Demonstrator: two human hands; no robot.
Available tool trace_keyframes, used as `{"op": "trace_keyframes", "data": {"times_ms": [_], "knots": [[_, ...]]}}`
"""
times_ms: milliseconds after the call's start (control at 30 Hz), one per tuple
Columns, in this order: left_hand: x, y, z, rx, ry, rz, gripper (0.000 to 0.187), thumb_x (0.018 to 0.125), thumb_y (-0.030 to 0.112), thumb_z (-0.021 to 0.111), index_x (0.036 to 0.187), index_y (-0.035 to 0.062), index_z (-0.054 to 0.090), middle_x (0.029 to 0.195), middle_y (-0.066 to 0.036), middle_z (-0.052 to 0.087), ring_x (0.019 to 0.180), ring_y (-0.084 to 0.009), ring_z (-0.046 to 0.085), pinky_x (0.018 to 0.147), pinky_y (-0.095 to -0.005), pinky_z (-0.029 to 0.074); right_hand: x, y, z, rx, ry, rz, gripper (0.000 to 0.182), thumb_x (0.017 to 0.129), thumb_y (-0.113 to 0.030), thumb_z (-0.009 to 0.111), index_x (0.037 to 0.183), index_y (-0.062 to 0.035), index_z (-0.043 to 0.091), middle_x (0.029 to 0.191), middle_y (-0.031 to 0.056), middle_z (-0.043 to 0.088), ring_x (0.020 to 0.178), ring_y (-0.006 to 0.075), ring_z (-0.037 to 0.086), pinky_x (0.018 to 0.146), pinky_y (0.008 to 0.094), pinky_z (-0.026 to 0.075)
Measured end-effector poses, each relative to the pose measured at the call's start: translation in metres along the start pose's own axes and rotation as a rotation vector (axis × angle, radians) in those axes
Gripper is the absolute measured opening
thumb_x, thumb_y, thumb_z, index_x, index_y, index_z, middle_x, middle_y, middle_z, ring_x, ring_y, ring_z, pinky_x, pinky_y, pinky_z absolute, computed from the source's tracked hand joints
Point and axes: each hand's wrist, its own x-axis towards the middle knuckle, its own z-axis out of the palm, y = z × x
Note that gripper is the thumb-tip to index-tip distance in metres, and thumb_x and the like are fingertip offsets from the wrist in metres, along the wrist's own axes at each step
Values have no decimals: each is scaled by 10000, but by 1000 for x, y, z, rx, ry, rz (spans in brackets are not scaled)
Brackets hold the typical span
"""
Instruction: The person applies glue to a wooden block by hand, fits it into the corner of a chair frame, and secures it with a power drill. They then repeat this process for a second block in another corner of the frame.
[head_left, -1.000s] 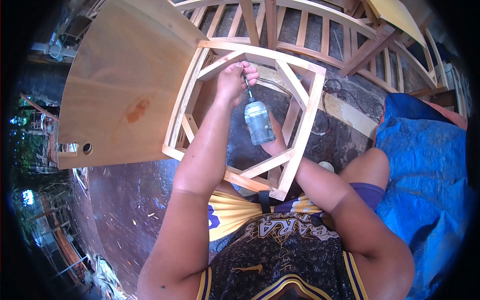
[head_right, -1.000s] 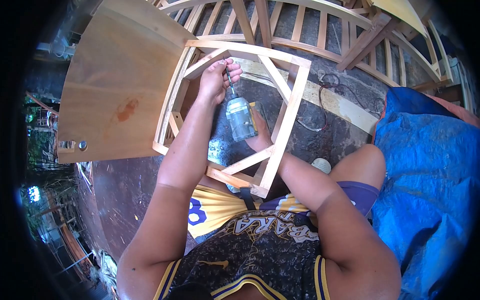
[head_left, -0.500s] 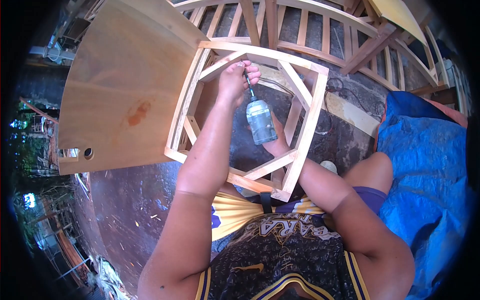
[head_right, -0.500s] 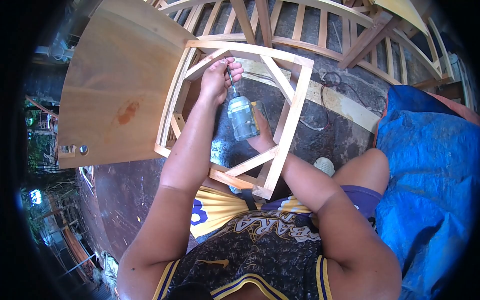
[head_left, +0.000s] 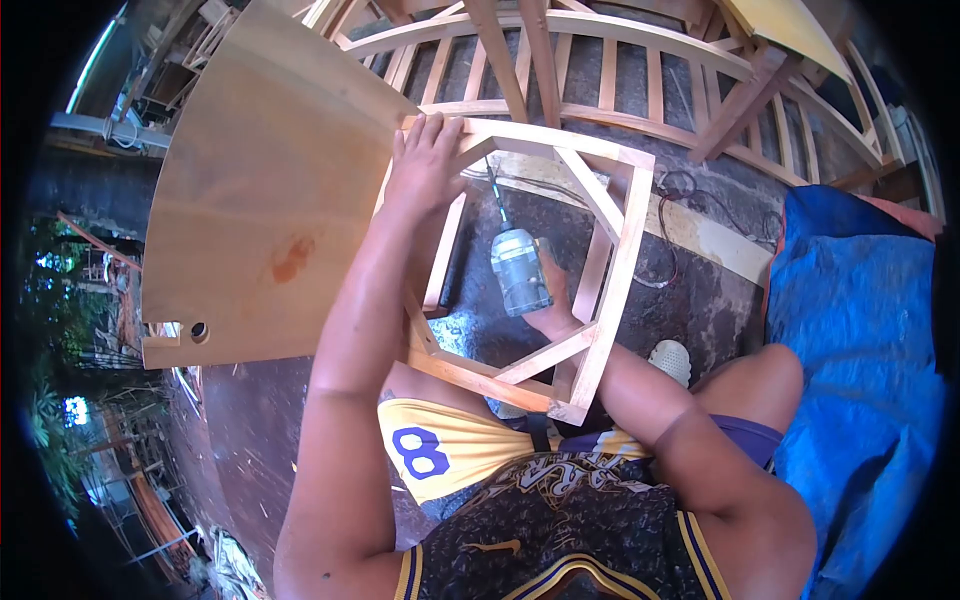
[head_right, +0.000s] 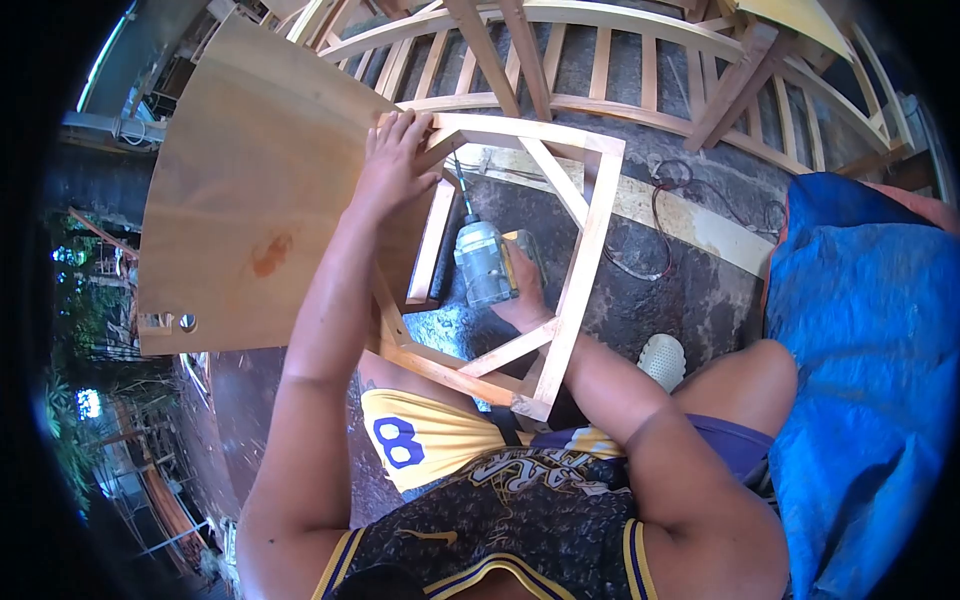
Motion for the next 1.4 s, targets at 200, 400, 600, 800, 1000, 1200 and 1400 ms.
{"op": "trace_keyframes", "data": {"times_ms": [200, 400, 600, 800, 1000, 1200, 1400], "knots": [[45, -34, 7, -28, -153, 200, 967, 616, 328, 822, 1417, 83, 338, 1372, -202, 426, 1331, -372, 341, 1119, -492, 254, 1, -4, 2, -106, 24, -65, 283, 820, -117, 685, 1083, -72, 591, 943, 84, 649, 862, 215, 651, 750, 320, 507], [44, -36, 7, -72, -144, 280, 814, 631, 303, 798, 1294, 39, 406, 1198, -205, 485, 1179, -397, 424, 1024, -463, 330, 0, -6, 2, -80, 14, -54, 283, 804, -106, 688, 1070, -65, 601, 936, 102, 656, 845, 242, 660, 736, 336, 510], [44, -37, 7, -93, -130, 307, 802, 629, 296, 792, 1288, 44, 412, 1181, -205, 487, 1144, -398, 433, 992, -464, 346, 1, -8, 2, 17, 32, -43, 321, 790, -106, 704, 1085, -59, 589, 894, 82, 665, 817, 214, 665, 717, 317, 511], [44, -38, 10, -141, -62, 341, 729, 616, 280, 735, 1235, 16, 454, 1138, -222, 513, 1111, -395, 455, 993, -460, 329, 2, -8, 1, -48, 7, -80, 305, 798, -105, 706, 1071, -55, 579, 883, 66, 666, 801, 184, 660, 708, 310, 512], [45, -38, 10, -131, -103, 312, 747, 611, 266, 743, 1250, 15, 449, 1162, -221, 511, 1144, -387, 449, 1016, -457, 318, 4, -5, 2, -67, 21, -4, 321, 777, -90, 711, 1069, -58, 582, 887, 89, 665, 816, 212, 667, 713, 318, 513], [46, -39, 11, -141, -128, 299, 749, 616, 240, 747, 1262, 14, 444, 1187, -217, 500, 1157, -405, 439, 1028, -468, 322, 22, -6, 2, -106, 13, -79, 308, 760, -86, 707, 1048, -65, 597, 901, 102, 670, 840, 248, 676, 722, 346, 513], [44, -36, 7, -141, -148, 265, 796, 621, 253, 783, 1287, 20, 414, 1177, -203, 485, 1165, -384, 421, 1043, -459, 294, 30, -9, 3, -83, 6, -79, 309, 763, -108, 710, 1044, -66, 589, 893, 109, 668, 845, 273, 678, 727, 365, 513]]}}
